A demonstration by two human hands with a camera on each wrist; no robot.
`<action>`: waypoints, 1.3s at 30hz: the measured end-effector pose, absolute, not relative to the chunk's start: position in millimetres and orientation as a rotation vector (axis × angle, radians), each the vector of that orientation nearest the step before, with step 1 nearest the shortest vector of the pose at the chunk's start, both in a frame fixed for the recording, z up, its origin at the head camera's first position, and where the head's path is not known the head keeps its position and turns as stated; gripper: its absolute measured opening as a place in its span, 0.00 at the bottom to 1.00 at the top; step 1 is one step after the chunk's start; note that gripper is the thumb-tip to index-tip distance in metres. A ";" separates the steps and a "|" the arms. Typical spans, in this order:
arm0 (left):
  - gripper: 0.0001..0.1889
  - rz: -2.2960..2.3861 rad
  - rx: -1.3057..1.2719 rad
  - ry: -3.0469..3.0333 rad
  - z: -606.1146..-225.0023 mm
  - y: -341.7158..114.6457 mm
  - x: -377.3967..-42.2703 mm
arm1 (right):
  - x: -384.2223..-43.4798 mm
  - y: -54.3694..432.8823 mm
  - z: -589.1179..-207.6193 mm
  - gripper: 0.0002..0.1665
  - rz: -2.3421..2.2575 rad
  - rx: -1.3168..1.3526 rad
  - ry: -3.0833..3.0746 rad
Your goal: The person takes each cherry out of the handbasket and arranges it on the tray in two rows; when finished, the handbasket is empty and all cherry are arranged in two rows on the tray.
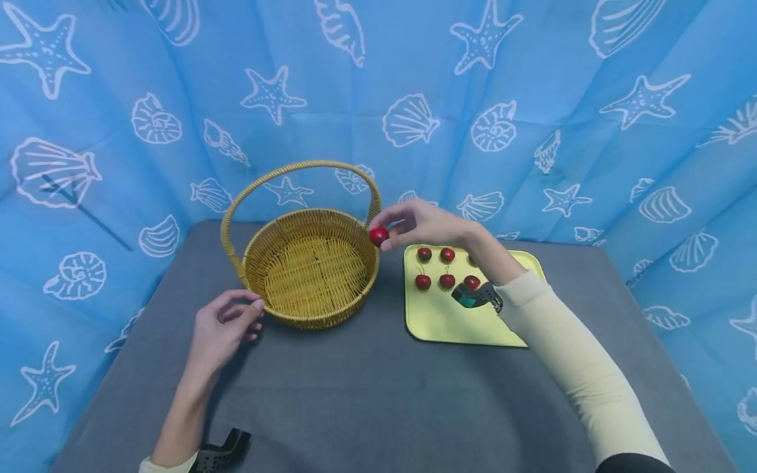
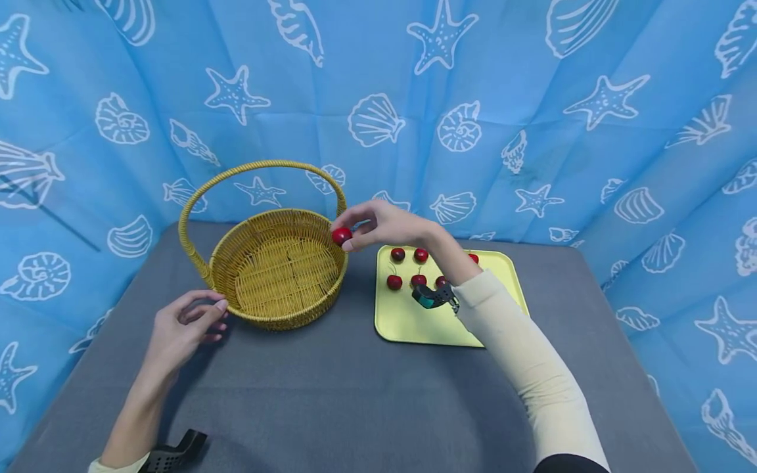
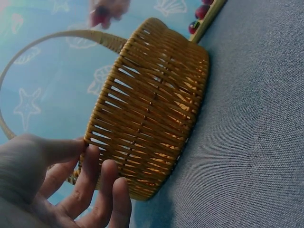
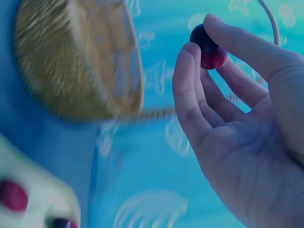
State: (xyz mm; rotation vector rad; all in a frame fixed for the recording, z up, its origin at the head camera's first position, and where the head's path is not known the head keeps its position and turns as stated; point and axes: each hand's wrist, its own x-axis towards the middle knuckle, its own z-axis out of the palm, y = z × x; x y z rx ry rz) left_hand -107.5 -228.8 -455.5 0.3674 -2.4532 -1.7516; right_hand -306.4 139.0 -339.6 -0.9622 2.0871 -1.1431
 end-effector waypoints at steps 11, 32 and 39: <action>0.20 -1.725 0.371 -2.477 -454.3 -228.7 -107.5 | -295.4 265.5 -373.4 0.27 -1.070 -0.628 2.336; 0.20 -1.753 0.387 -2.479 -452.2 -227.9 -107.1 | -256.3 355.0 -447.1 0.23 -1.042 -0.611 2.602; 0.20 -1.731 0.372 -2.488 -453.0 -229.0 -106.9 | -252.6 355.5 -449.1 0.22 -1.028 -0.600 2.628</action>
